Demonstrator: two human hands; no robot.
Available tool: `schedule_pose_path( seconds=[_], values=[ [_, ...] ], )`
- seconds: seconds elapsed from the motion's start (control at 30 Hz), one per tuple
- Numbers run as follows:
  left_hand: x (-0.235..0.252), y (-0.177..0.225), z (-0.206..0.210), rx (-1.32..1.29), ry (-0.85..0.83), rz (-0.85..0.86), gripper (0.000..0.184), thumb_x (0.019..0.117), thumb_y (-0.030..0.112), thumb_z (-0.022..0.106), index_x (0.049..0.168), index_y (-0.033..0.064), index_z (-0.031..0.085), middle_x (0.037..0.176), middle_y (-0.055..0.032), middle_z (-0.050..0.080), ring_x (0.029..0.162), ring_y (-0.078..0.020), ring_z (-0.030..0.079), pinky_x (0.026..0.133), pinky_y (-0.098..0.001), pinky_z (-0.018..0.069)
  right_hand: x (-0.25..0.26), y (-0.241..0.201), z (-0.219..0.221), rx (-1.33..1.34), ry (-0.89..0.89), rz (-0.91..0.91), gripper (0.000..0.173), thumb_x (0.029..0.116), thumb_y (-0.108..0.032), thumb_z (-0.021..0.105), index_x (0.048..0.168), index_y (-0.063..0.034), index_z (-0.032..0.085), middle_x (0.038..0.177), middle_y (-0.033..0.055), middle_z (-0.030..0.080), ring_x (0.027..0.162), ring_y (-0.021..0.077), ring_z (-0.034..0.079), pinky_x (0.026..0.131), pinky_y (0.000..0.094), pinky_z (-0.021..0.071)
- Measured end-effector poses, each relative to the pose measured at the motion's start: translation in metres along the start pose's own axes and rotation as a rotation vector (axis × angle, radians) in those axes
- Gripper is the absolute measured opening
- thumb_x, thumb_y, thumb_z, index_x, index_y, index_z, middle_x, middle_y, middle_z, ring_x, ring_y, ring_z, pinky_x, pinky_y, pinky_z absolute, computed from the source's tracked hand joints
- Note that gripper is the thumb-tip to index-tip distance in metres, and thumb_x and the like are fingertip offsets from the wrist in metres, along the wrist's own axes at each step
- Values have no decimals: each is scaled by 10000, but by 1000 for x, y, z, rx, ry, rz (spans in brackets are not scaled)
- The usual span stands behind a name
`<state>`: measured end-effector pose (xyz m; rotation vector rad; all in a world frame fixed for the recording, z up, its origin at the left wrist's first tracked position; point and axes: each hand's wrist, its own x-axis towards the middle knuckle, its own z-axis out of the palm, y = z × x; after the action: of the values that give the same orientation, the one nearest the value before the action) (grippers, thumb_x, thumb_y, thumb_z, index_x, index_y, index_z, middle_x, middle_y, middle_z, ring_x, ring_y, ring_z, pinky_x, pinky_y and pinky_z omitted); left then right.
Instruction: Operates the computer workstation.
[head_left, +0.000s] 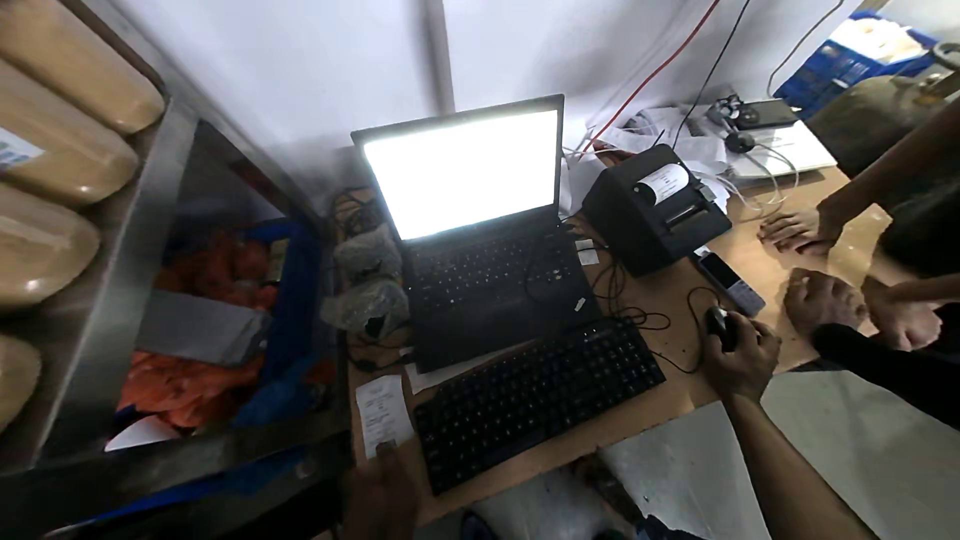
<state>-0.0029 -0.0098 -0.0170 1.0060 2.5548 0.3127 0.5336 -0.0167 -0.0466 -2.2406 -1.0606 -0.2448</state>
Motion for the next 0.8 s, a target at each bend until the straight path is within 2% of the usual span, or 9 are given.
schedule_pose_path(
  seconds=[0.23,0.37,0.47,0.63,0.73,0.8],
  values=[
    [1,5,1,42,-8,-49,719,1059,537,427,1474,-49,462,1364,-272,616,1244,-409,630,1023,-600,505,0,3,2,-1,2,-14,502,864,-216,610,1303,26,636,1375,347,517,1264,557,502,1025,696,399],
    [3,3,2,-17,5,-12,693,1072,496,432,1444,-87,467,1349,-314,603,1237,-442,624,1030,-598,505,0,3,3,3,12,-26,475,870,-215,609,1273,32,648,1367,351,521,1260,559,502,1011,704,398],
    [3,2,2,-33,-10,-15,714,1068,505,440,1466,-88,440,1373,-317,586,1265,-442,606,1056,-600,487,0,2,2,2,4,-19,481,866,-217,608,1276,32,643,1371,352,514,1266,564,493,1003,714,392],
    [8,-5,13,59,20,4,718,1071,507,410,1461,-94,452,1357,-308,602,1248,-430,621,1058,-579,489,1,3,2,1,2,-14,468,879,-222,624,1274,28,649,1364,348,526,1258,558,507,1006,707,403],
    [10,-5,15,19,45,3,696,1062,495,453,1413,-104,505,1332,-322,612,1238,-448,620,1049,-605,484,1,6,3,2,13,-19,486,870,-245,624,1271,28,651,1359,345,530,1248,557,514,998,705,408],
    [9,-2,12,-6,40,-8,691,1061,491,461,1426,-94,501,1346,-314,608,1252,-443,612,1059,-604,476,0,4,2,0,3,-14,480,874,-242,631,1277,19,651,1362,338,530,1250,554,511,1000,706,405]
  ],
)
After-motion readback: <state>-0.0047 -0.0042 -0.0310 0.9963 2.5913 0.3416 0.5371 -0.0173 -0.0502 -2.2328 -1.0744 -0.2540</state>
